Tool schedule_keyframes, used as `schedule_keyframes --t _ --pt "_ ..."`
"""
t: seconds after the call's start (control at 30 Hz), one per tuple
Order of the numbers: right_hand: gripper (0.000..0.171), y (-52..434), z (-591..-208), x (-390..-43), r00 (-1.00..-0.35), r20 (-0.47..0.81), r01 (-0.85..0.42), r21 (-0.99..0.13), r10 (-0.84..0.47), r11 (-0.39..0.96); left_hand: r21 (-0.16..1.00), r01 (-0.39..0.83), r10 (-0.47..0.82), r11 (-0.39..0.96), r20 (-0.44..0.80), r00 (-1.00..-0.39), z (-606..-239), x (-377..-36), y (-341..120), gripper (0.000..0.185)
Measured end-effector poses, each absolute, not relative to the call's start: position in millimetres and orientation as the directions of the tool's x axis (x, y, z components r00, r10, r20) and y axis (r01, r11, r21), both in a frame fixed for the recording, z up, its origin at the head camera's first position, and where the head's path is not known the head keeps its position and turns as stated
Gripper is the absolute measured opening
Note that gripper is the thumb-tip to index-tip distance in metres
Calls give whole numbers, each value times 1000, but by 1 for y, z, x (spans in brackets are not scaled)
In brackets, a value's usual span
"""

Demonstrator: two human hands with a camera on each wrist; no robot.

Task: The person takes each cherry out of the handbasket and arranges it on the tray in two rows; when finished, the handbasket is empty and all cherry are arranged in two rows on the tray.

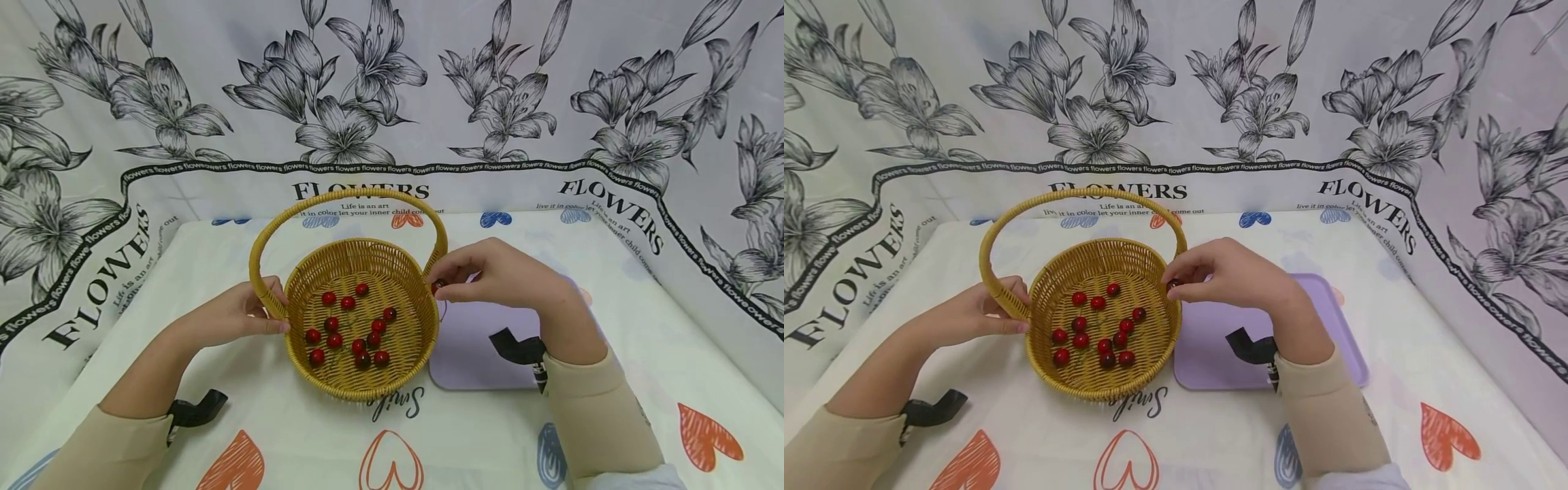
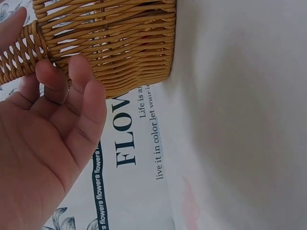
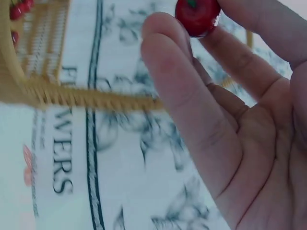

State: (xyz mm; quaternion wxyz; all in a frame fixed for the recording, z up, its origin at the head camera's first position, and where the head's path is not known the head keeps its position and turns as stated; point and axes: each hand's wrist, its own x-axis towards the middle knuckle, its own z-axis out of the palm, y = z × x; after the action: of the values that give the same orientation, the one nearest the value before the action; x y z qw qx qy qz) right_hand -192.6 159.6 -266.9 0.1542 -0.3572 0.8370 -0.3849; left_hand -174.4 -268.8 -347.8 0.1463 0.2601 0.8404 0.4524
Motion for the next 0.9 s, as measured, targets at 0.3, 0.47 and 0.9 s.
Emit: schedule_keyframes --t 0.3,0.47,0.9 --pt "27 192 -274 -215 -808 -86 -339 -742 -583 578 838 304 566 453 -7 -824 -347 -173 -267 26" --pt "31 193 -296 -238 -829 -160 -247 -754 -536 608 842 291 559 455 -16 -829 -348 -173 -268 25" --pt "19 159 -357 -271 -841 -103 -422 -489 -531 763 836 302 565 459 -12 -825 -351 -176 -269 25"
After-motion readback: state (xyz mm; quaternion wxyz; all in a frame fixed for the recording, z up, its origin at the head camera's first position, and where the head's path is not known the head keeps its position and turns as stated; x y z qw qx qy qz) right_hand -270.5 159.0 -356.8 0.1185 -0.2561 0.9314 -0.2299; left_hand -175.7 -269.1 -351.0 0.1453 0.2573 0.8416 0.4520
